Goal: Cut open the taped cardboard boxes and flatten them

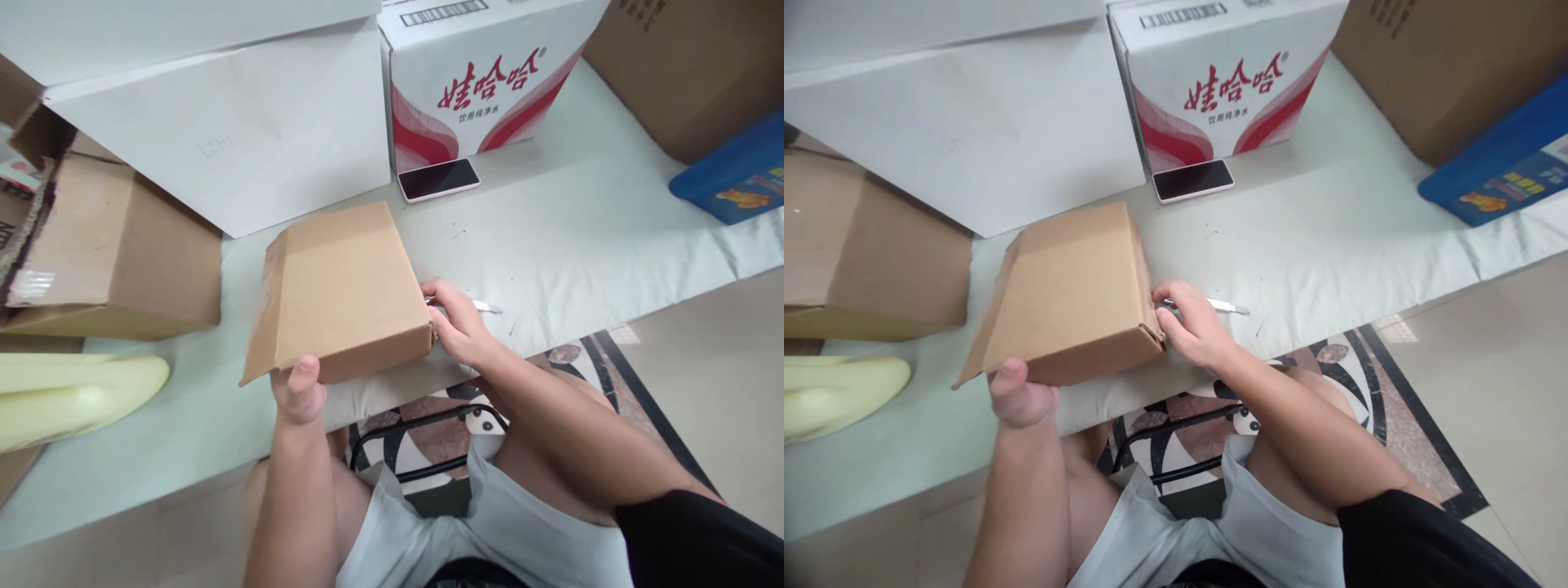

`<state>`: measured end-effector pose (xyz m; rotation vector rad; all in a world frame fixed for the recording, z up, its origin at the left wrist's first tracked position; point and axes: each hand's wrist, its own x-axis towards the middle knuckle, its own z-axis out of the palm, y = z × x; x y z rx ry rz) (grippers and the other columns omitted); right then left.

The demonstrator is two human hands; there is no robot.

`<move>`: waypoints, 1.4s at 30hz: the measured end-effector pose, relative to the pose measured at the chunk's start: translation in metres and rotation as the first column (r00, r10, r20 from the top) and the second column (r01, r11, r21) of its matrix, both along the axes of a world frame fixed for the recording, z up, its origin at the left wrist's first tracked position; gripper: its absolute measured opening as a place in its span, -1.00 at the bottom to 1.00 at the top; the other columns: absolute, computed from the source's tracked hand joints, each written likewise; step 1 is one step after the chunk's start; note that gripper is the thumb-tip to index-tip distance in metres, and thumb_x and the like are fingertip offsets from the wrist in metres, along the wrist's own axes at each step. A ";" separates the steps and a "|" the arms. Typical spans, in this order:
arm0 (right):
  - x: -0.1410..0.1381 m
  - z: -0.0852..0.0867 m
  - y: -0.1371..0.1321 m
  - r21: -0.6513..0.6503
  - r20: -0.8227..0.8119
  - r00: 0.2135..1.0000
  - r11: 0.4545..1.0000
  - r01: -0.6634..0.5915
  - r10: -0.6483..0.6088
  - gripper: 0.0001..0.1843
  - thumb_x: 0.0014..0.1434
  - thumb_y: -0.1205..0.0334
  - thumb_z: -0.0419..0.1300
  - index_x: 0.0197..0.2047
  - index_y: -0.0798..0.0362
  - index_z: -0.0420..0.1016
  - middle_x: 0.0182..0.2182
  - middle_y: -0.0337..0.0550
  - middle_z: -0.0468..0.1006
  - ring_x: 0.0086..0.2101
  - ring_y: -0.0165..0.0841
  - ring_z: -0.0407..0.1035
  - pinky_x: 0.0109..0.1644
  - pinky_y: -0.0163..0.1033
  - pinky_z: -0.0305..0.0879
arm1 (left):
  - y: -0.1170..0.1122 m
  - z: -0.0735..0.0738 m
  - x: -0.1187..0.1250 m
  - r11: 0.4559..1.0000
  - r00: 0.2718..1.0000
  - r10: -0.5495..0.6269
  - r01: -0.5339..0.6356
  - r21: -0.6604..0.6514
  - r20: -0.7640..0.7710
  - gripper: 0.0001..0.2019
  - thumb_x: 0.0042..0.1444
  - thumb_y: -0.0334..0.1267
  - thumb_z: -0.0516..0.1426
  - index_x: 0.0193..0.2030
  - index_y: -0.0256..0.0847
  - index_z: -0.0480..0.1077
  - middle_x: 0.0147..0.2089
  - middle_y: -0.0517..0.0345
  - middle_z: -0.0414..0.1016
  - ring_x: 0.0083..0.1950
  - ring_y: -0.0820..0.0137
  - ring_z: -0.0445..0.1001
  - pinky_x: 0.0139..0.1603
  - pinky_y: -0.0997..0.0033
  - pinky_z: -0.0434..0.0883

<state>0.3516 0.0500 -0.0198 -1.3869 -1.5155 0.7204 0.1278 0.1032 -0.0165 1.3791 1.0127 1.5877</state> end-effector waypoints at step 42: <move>-0.003 0.005 -0.001 -0.195 0.000 0.999 0.980 0.037 -0.038 -0.79 0.30 0.05 -0.03 -0.25 -0.03 0.31 -0.35 -0.15 0.57 -0.32 -0.25 0.40 -0.22 -0.13 0.27 | -0.003 -0.007 -0.007 0.999 0.996 0.002 -0.005 -0.036 -0.090 -0.31 -0.11 0.32 0.24 0.11 -0.01 0.50 0.17 0.02 0.55 0.30 0.02 0.46 0.25 0.02 0.49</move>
